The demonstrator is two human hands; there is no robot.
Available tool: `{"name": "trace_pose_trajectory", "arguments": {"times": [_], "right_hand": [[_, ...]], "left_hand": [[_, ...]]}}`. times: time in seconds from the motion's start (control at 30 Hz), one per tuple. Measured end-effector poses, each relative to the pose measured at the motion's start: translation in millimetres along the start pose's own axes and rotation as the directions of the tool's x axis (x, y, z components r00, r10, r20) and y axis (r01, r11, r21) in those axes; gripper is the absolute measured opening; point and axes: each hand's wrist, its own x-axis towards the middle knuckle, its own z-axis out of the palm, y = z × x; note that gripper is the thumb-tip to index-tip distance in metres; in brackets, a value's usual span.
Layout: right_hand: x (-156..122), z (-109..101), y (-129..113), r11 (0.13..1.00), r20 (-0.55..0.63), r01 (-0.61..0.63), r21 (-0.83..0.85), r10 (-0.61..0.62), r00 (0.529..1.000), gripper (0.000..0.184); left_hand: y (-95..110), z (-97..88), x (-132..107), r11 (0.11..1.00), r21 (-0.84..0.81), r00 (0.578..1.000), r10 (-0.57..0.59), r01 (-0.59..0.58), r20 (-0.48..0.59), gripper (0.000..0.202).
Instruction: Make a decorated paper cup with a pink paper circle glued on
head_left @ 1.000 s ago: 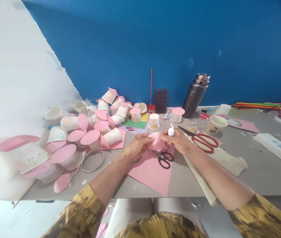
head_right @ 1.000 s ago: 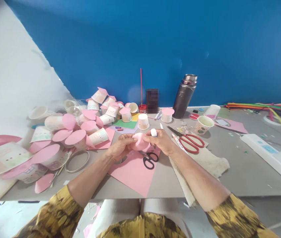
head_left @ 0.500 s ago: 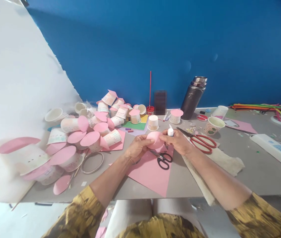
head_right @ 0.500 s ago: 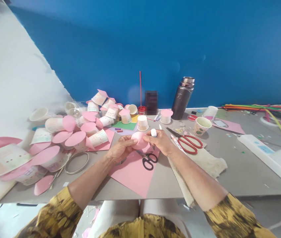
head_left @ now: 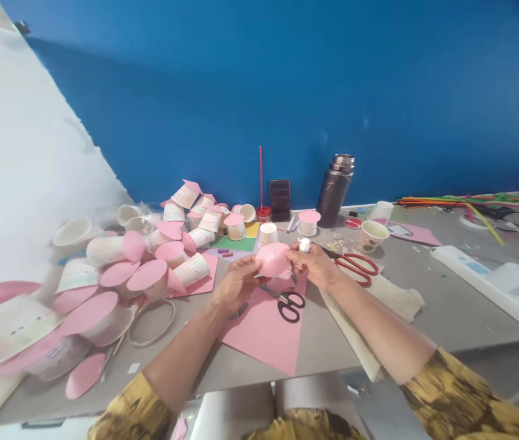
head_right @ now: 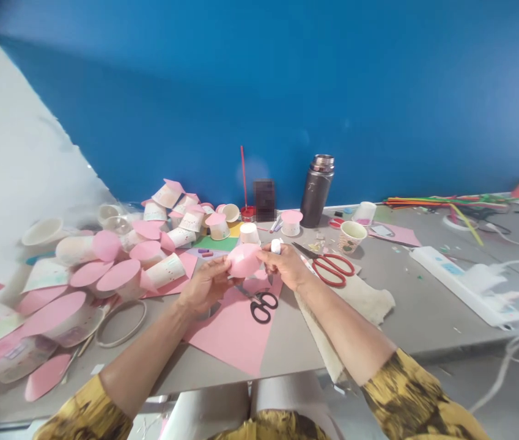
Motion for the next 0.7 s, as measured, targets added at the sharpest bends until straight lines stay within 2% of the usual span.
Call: {"name": "trace_pose_trajectory", "arguments": {"times": [0.13,0.23,0.33,0.4,0.5,0.63,0.7], "right_hand": [[11,-17,-6,0.989,-0.17,0.054,-0.14,-0.078,0.982,0.054],[22,-52,-14,0.949,-0.358,0.057,-0.311,-0.173,0.918,0.059],[31,-94,-17,0.87,-0.494,-0.045,-0.49,-0.236,0.837,0.056],[35,-114,-15,0.811,-0.526,-0.133,-0.57,-0.236,0.817,0.049],[41,-125,-7,0.704,-0.505,-0.228,-0.672,-0.211,0.837,0.039],[49,-120,3,0.564,-0.431,-0.301,-0.769,-0.111,0.896,0.03],[51,-118,6,0.499,-0.418,-0.338,-0.798,-0.055,0.907,0.03]], "left_hand": [[3,-4.5,3,1.0,-0.022,1.0,0.018,-0.019,-0.023,0.022],[6,-8.3,7,0.998,-0.054,0.993,0.023,-0.029,-0.115,0.019],[7,-10.3,10,0.998,-0.066,0.986,0.007,-0.018,-0.165,0.019],[6,-11.0,12,0.997,-0.075,0.985,-0.004,-0.009,-0.17,0.018],[4,-11.9,13,0.996,-0.084,0.986,-0.017,0.003,-0.164,0.016],[4,-13.8,14,0.995,-0.095,0.988,-0.029,0.015,-0.154,0.016],[4,-14.5,14,0.994,-0.102,0.99,-0.046,0.032,-0.135,0.016]]}}
